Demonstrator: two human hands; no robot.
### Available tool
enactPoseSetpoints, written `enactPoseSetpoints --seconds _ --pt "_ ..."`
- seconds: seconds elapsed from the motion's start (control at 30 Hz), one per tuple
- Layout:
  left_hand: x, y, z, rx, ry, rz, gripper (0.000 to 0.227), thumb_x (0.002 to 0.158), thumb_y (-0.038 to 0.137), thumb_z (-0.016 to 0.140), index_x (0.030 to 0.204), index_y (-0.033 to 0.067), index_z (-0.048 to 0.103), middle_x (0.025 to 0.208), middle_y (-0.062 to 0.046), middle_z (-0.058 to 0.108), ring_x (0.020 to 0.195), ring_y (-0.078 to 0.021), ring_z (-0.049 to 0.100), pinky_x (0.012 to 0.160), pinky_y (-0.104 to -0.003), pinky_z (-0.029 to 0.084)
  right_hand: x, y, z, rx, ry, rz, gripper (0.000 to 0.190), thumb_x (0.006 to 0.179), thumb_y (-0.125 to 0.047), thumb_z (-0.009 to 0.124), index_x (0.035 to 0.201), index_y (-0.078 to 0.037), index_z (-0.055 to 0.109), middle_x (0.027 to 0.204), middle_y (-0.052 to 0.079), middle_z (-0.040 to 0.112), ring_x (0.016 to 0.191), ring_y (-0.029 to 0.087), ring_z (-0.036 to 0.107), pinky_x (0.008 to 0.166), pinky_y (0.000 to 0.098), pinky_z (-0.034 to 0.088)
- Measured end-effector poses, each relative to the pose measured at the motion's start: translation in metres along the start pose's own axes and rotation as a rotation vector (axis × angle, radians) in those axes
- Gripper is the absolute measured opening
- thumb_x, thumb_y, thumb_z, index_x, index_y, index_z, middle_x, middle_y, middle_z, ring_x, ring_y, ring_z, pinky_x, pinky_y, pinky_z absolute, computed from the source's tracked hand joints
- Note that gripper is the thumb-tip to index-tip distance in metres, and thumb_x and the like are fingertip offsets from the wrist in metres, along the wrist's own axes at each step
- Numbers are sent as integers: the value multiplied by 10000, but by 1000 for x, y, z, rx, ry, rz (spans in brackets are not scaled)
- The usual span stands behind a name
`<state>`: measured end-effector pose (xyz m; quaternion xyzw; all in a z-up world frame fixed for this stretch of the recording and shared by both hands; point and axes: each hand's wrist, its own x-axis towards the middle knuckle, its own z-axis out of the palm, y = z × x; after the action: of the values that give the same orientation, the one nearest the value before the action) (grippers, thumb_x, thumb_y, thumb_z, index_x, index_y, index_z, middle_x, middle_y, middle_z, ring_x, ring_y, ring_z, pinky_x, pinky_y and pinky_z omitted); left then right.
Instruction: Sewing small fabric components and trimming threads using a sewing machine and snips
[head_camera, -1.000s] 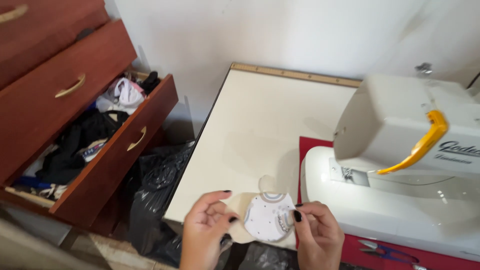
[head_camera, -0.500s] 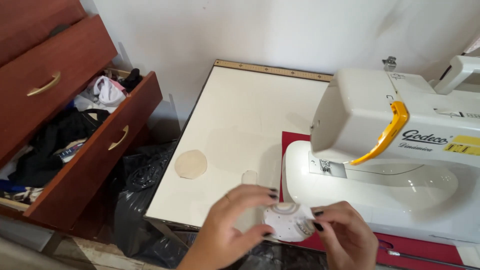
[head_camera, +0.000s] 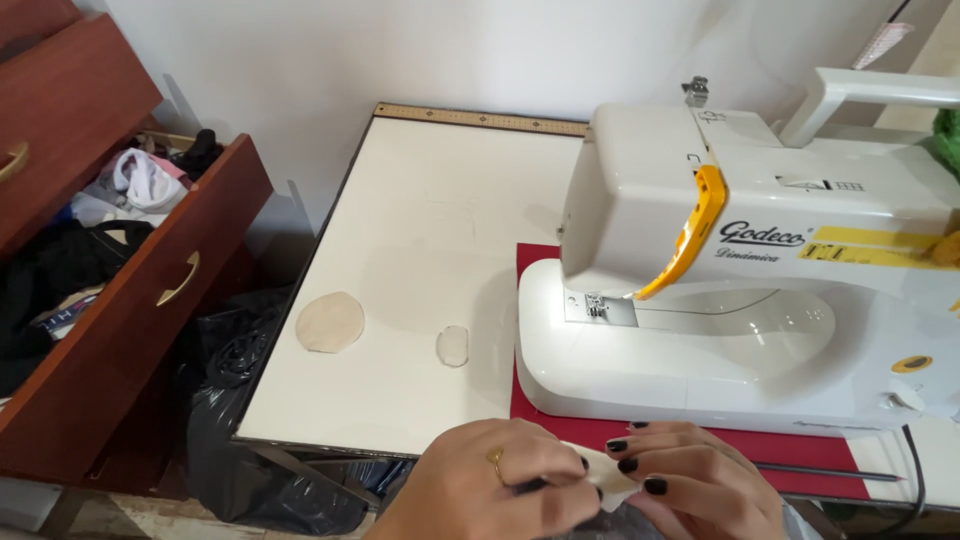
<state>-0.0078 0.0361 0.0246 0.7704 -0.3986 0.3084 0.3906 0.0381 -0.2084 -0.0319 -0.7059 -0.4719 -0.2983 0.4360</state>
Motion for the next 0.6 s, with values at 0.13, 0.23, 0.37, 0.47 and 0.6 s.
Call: enactPoseSetpoints --seconds 0.13,0.23,0.37,0.47,0.6 --pt "3 2 -1 16 -126 61 111 1007 -15 688 990 89 653 943 -52 528 704 -226 522 625 -358 481 10 -13 1 -71 29 -25 55 900 -154 652 932 -121 623 898 55 742 863 218 851 830 374 720" --pt "5 -1 -1 30 -129 100 103 1034 -32 657 976 54 659 912 -76 539 709 -234 517 638 -359 479 15 -14 -4 -103 8 -37 111 931 -209 595 877 -153 673 863 -2 743 840 184 852 863 355 676" --pt "6 0 -5 123 -121 122 101 1037 10 692 958 69 674 865 -69 589 761 -220 586 693 -349 531 20 -17 -3 -92 -28 -42 173 943 -226 571 834 -176 696 803 -41 714 775 132 826 874 341 657" --pt "6 0 -8 106 -131 121 37 1063 34 641 1047 61 661 874 -81 565 751 -233 571 679 -354 498 11 -1 -13 -72 -183 -114 79 940 -252 629 896 -203 672 894 -13 719 852 158 816 949 418 603" --pt "8 4 -10 81 -146 85 22 1072 63 636 1059 48 626 864 -82 565 749 -236 574 694 -374 512 12 -7 -14 -51 -232 -53 173 999 -270 534 946 -193 679 949 8 706 901 174 820 975 453 607"
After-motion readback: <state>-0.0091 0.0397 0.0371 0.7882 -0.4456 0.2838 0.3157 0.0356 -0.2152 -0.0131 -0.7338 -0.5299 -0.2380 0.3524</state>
